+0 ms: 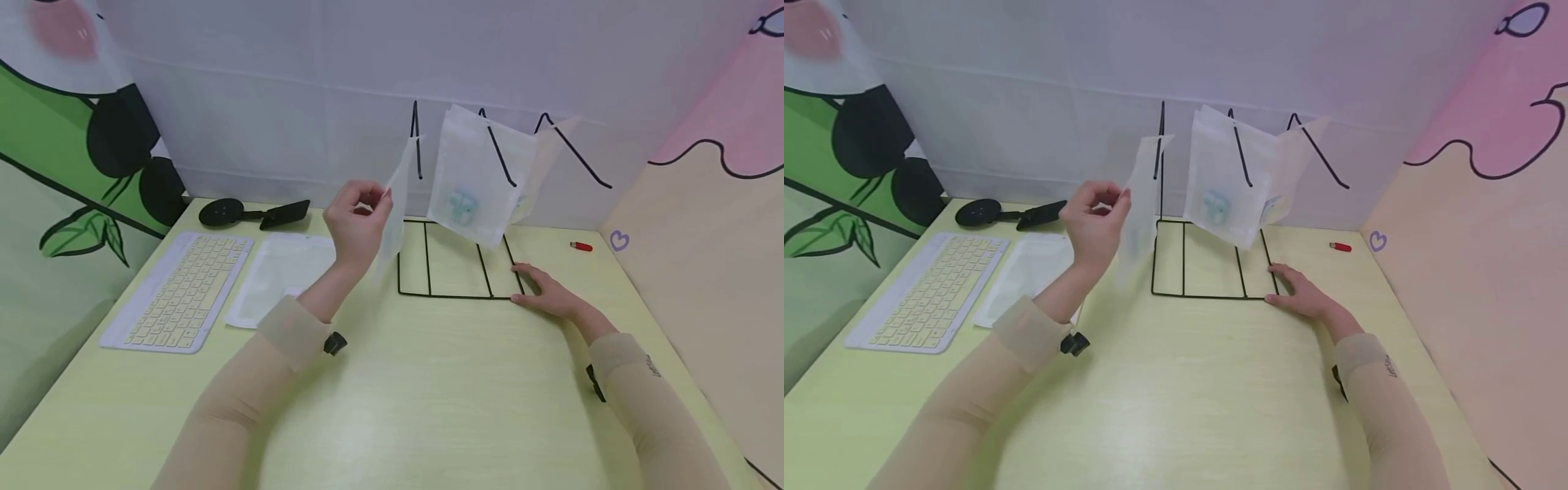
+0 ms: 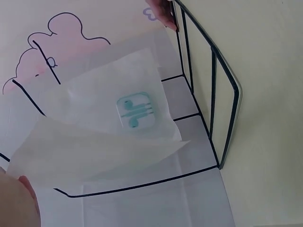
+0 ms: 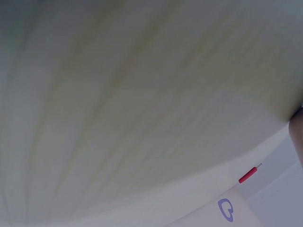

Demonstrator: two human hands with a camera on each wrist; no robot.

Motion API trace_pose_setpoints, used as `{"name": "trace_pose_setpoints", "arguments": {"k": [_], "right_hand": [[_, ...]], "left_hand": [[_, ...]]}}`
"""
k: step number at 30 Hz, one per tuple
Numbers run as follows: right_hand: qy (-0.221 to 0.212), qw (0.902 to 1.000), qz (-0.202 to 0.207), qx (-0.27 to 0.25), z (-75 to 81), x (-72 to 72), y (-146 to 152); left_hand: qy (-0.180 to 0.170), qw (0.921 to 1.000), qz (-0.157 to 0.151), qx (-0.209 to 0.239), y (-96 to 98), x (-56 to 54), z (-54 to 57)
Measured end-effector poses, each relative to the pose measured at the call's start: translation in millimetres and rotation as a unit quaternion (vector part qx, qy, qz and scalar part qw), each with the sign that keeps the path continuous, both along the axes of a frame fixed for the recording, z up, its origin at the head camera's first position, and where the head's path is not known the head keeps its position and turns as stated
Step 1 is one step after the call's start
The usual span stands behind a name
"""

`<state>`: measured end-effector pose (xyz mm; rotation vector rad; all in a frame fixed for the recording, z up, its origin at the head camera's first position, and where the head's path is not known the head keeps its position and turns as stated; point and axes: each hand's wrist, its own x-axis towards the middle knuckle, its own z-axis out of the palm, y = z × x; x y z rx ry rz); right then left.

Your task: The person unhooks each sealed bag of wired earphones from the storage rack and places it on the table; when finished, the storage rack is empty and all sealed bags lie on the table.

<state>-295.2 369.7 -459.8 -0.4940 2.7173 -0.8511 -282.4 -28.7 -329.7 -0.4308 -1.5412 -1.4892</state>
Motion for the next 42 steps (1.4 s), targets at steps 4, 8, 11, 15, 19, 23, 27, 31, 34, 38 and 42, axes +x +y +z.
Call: {"name": "trace_pose_setpoints", "arguments": {"k": [4, 8, 11, 15, 19, 23, 27, 31, 34, 38, 42], "right_hand": [[0.000, 1.0000, 0.000, 0.003, 0.2, -0.4, -0.6], [-0.002, 1.0000, 0.000, 0.006, 0.6, -1.0, -0.7], [-0.004, 1.0000, 0.000, 0.004, 0.3, -1.1, -0.5], [-0.003, 1.0000, 0.000, 0.005, 0.3, -1.0, 0.3], [-0.003, 1.0000, 0.000, 0.006, 0.6, -1.5, -0.1], [-0.002, 1.0000, 0.001, 0.004, 0.6, -1.7, -0.3], [0.003, 1.0000, 0.001, 0.005, 0.8, -2.0, 0.0], [0.004, 1.0000, -0.001, 0.006, 0.8, -1.1, 1.4], [0.001, 1.0000, -0.001, 0.007, 0.1, -0.5, 2.1], [-0.004, 1.0000, -0.001, 0.008, -1.0, -0.1, 1.8], [-0.007, 0.9999, -0.002, 0.007, -0.5, -0.3, 0.9]], "left_hand": [[-0.009, 0.9999, -0.005, -0.002, -2.1, 8.9, 3.7], [-0.011, 0.9998, -0.009, -0.014, -4.4, 16.6, 6.1], [-0.011, 0.9995, -0.013, -0.028, -6.6, 22.7, 7.6], [-0.009, 0.9991, -0.020, -0.036, -10.2, 28.6, 8.3], [-0.008, 0.9990, -0.023, -0.038, -13.9, 34.8, 9.3], [-0.015, 0.9987, -0.030, -0.039, -16.2, 43.1, 11.3], [-0.024, 0.9977, -0.048, -0.042, -19.4, 51.9, 13.5], [-0.031, 0.9965, -0.057, -0.051, -23.6, 60.5, 16.2], [-0.035, 0.9960, -0.061, -0.056, -28.2, 66.3, 17.9], [-0.036, 0.9949, -0.065, -0.068, -35.9, 74.0, 21.0], [-0.038, 0.9939, -0.067, -0.079, -44.7, 80.9, 25.7]]}}
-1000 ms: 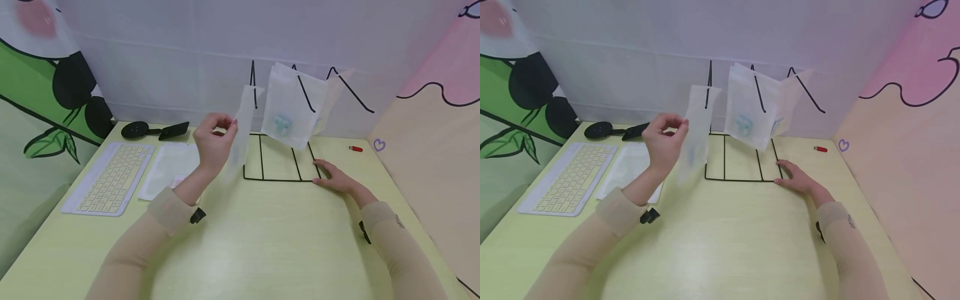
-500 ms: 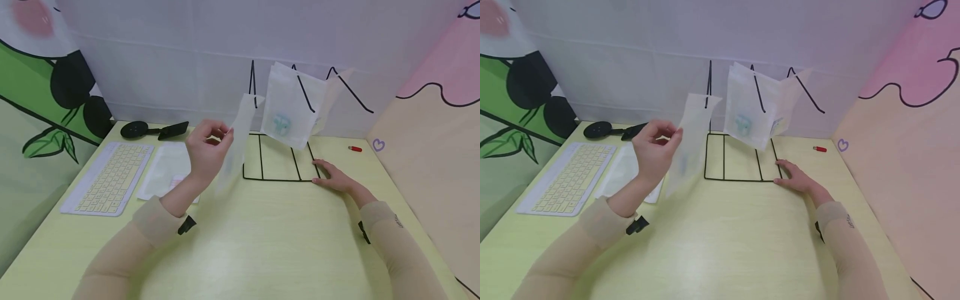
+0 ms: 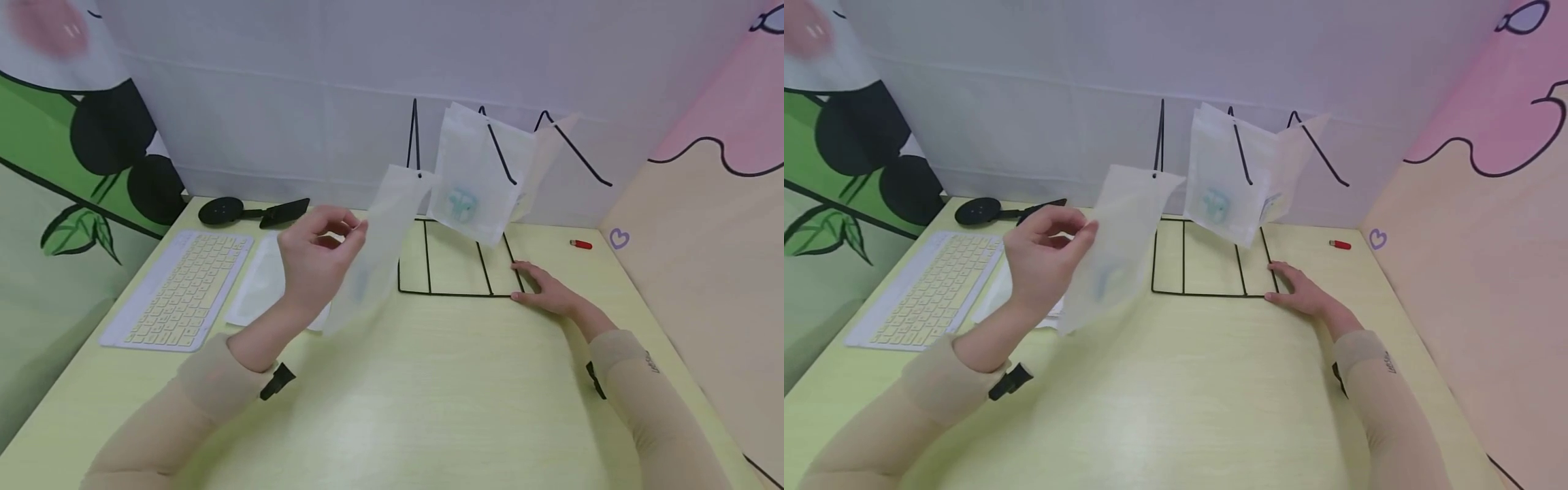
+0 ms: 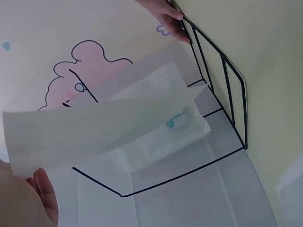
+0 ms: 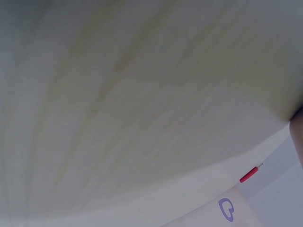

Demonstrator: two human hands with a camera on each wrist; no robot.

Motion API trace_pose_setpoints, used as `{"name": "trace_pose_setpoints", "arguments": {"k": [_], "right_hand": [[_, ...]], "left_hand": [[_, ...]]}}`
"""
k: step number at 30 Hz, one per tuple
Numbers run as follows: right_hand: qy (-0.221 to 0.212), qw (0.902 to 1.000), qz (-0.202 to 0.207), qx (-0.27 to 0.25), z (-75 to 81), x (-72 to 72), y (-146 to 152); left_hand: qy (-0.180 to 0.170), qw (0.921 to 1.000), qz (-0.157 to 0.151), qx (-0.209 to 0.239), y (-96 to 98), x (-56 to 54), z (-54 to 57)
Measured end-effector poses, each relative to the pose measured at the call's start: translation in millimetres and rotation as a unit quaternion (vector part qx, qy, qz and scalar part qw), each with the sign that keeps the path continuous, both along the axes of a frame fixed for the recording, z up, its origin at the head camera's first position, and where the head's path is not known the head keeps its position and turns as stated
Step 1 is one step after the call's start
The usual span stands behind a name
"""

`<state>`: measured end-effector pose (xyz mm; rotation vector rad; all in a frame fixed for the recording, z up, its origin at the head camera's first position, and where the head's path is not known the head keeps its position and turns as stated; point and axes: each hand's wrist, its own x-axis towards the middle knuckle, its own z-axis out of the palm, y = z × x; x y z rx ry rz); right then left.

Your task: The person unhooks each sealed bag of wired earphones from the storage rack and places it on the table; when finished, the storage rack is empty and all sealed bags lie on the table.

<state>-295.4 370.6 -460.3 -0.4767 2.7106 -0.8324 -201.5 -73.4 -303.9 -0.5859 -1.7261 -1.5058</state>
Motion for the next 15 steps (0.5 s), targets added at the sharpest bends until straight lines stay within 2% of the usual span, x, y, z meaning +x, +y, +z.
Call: {"name": "trace_pose_setpoints", "arguments": {"k": [6, 11, 15], "right_hand": [[-0.005, 0.9999, -0.004, 0.008, 0.4, -1.4, 0.6], [-0.003, 0.9999, -0.005, 0.013, 1.3, -1.9, 0.3], [-0.002, 0.9999, -0.004, 0.013, 0.5, -1.2, 0.3]], "left_hand": [[-0.034, 0.9993, 0.000, -0.013, -12.8, 10.2, 3.8], [-0.077, 0.9968, 0.013, -0.019, -23.8, 18.9, 4.5], [-0.095, 0.9952, 0.017, -0.017, -33.0, 26.0, 4.7]]}}
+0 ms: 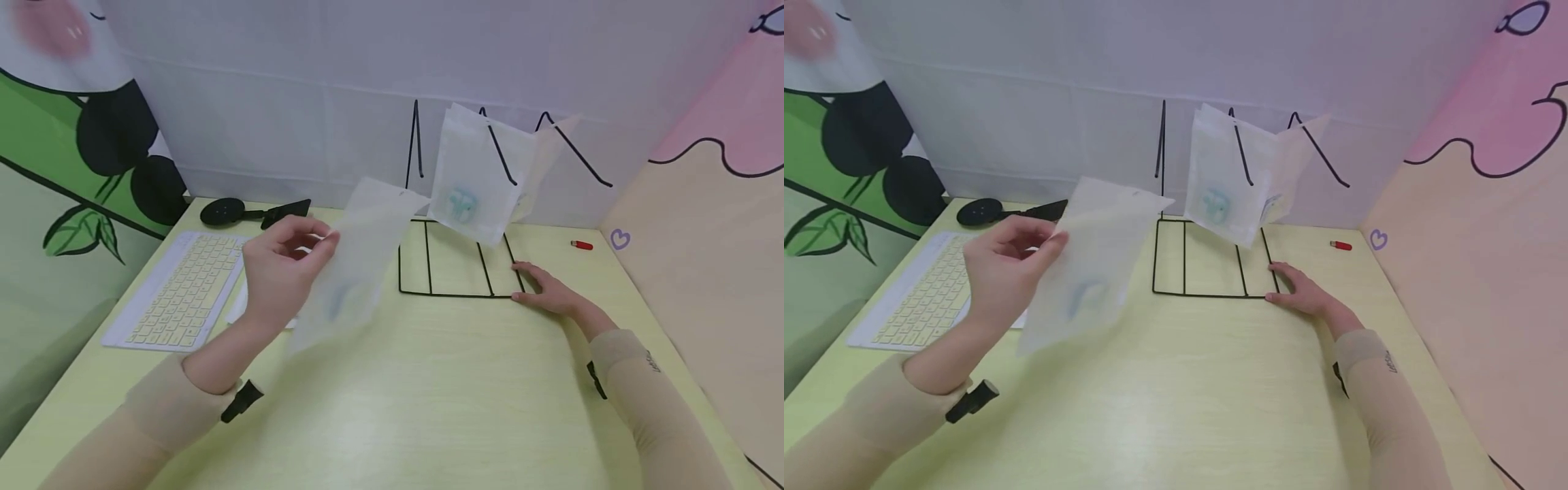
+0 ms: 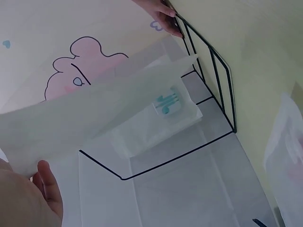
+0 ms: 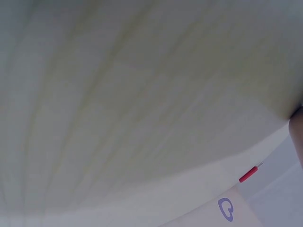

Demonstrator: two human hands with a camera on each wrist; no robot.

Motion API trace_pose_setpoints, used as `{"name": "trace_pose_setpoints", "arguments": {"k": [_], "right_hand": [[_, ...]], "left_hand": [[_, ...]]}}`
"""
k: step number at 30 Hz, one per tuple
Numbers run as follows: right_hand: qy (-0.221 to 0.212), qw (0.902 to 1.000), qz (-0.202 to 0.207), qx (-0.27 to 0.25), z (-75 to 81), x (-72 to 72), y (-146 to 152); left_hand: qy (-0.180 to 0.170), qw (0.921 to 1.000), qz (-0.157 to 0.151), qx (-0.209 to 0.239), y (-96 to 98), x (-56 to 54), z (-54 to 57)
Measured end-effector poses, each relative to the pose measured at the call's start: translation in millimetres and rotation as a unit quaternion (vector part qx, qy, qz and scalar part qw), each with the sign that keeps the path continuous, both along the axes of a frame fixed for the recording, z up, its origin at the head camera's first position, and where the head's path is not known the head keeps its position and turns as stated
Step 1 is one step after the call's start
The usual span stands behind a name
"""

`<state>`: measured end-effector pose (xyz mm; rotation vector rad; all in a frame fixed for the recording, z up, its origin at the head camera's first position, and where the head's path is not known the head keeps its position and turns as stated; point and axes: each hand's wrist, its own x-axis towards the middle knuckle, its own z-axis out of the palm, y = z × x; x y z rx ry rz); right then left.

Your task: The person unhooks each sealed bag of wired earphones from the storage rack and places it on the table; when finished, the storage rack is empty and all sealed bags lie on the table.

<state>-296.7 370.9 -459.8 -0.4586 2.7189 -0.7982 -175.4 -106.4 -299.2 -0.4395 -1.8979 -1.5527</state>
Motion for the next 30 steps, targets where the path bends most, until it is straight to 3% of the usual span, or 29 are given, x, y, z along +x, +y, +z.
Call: {"name": "trace_pose_setpoints", "arguments": {"k": [4, 13, 16, 23, 27, 30], "right_hand": [[-0.002, 1.0000, 0.001, -0.004, 0.2, 1.6, -0.8], [-0.007, 0.9998, -0.001, -0.018, -1.1, 3.5, -1.5], [-0.006, 0.9996, 0.000, -0.027, 4.5, 6.8, -5.3], [-0.001, 0.9997, 0.002, -0.024, 0.4, 1.5, -2.1], [0.001, 0.9997, 0.005, -0.023, 1.3, 2.0, -3.3], [0.005, 0.9997, 0.010, -0.024, 2.1, 2.6, -4.0]], "left_hand": [[-0.002, 0.9999, 0.009, -0.014, -12.1, 5.6, -0.9], [-0.013, 0.9951, 0.032, -0.093, -40.0, 18.7, -3.1], [-0.005, 0.9938, 0.044, -0.102, -46.9, 24.2, -5.1], [0.025, 0.9907, 0.033, -0.130, -67.5, 31.4, -14.9], [0.005, 0.9848, 0.040, -0.169, -81.4, 35.7, -19.6], [-0.035, 0.9823, 0.031, -0.181, -92.0, 40.7, -20.9]]}}
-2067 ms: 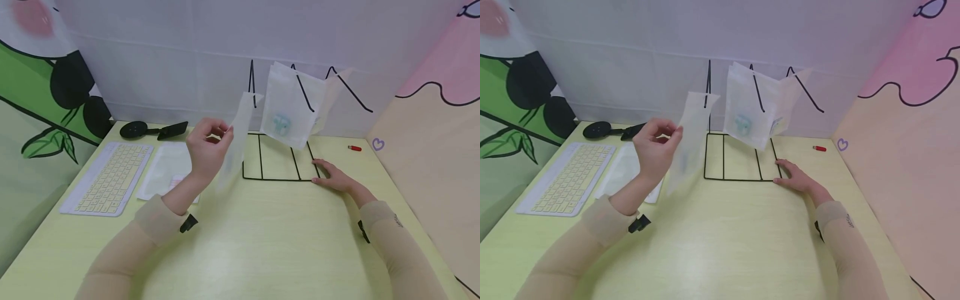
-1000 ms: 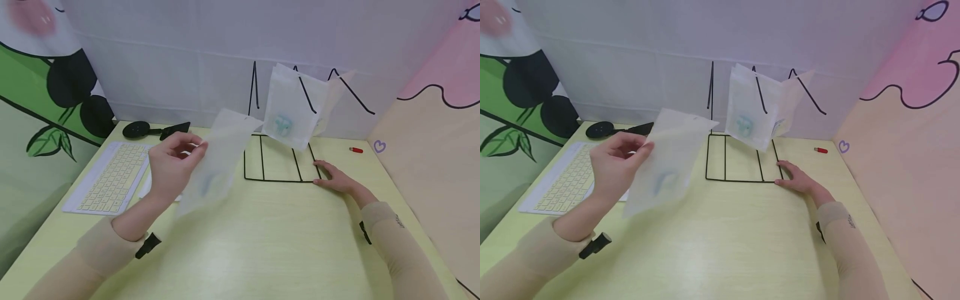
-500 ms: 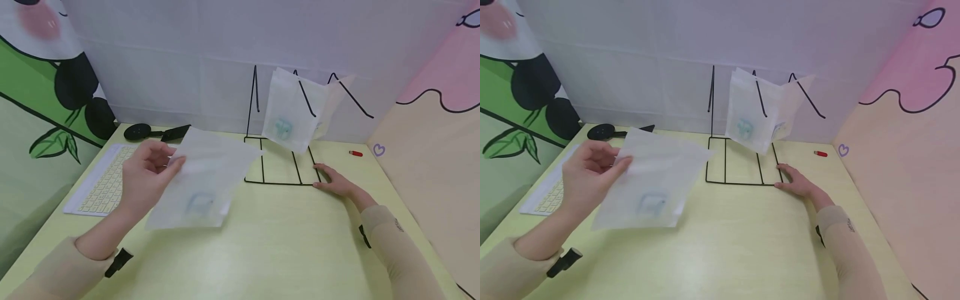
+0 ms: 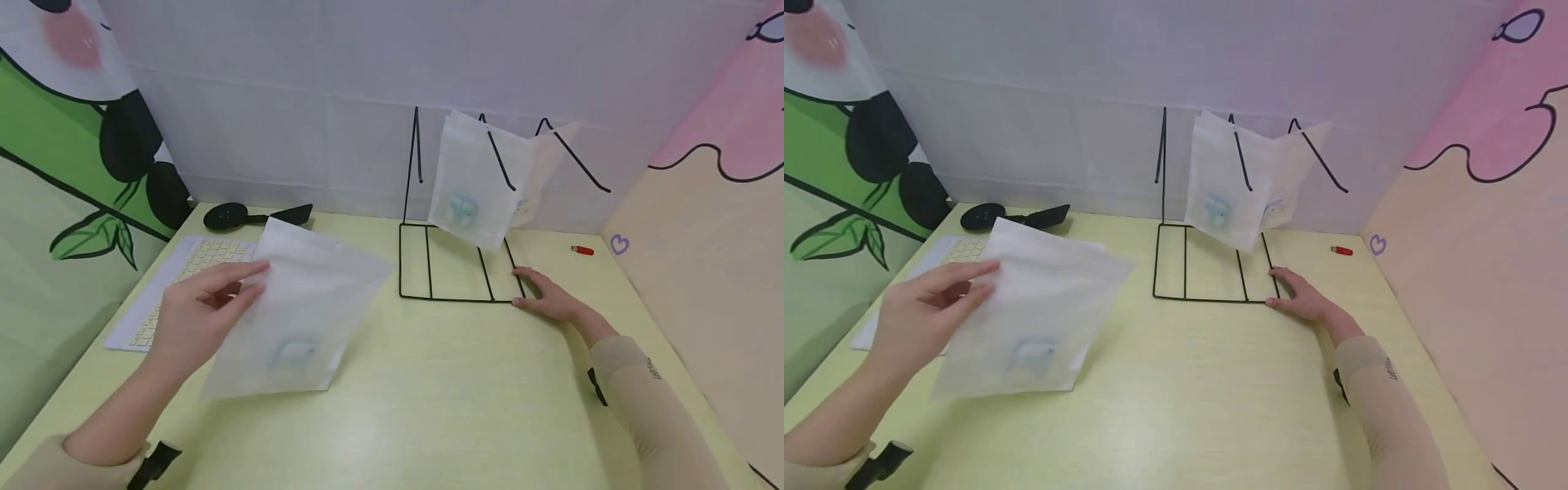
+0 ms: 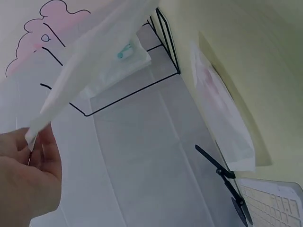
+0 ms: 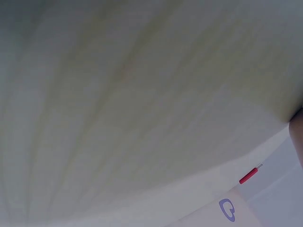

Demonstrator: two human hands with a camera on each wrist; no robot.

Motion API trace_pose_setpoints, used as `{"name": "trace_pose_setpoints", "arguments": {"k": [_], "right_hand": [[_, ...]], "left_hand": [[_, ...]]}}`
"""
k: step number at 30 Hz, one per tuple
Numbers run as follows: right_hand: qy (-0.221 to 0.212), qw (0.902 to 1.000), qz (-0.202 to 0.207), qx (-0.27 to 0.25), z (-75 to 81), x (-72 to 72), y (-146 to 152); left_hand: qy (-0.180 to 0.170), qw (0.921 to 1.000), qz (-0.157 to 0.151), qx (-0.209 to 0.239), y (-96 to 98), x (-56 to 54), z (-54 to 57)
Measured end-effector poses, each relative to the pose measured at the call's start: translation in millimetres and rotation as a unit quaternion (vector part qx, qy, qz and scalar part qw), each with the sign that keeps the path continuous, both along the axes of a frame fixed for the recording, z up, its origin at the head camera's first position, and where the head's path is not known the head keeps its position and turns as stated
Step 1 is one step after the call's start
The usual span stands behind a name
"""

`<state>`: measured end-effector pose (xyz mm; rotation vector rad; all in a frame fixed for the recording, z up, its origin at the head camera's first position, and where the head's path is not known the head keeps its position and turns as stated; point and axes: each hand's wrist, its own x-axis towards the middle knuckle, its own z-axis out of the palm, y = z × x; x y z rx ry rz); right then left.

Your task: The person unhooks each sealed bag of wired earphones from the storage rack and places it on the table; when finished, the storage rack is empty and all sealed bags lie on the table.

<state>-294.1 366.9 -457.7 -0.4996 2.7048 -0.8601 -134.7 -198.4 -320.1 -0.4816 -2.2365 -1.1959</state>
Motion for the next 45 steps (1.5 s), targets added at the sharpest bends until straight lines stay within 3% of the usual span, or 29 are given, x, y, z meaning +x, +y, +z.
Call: {"name": "trace_pose_setpoints", "arguments": {"k": [7, 11, 20, 26, 30, 39, 45], "right_hand": [[0.006, 1.0000, 0.003, 0.002, 1.6, 0.0, 0.8], [0.004, 1.0000, 0.005, -0.001, 0.5, -0.9, 1.0], [0.004, 1.0000, 0.004, -0.003, -4.3, -2.5, 2.4], [0.005, 1.0000, 0.005, -0.002, -3.5, -2.2, 1.8], [0.007, 1.0000, 0.006, 0.000, -2.7, -2.7, 1.9], [0.001, 1.0000, 0.004, -0.001, -3.4, -3.7, 2.4], [0.004, 1.0000, 0.005, -0.005, -3.3, -3.6, 2.1]], "left_hand": [[-0.124, 0.9920, 0.010, -0.016, -25.5, 10.8, -3.4], [-0.171, 0.9845, 0.000, -0.036, -42.0, 14.8, -8.8], [-0.220, 0.9690, -0.031, -0.108, -81.4, 15.5, -30.9], [-0.242, 0.9588, -0.039, -0.144, -97.7, 16.2, -45.7], [-0.257, 0.9536, -0.049, -0.149, -103.7, 17.5, -53.7], [-0.303, 0.9333, -0.068, -0.181, -108.4, 23.7, -70.9], [-0.303, 0.9307, -0.087, -0.186, -110.2, 29.2, -84.3]]}}
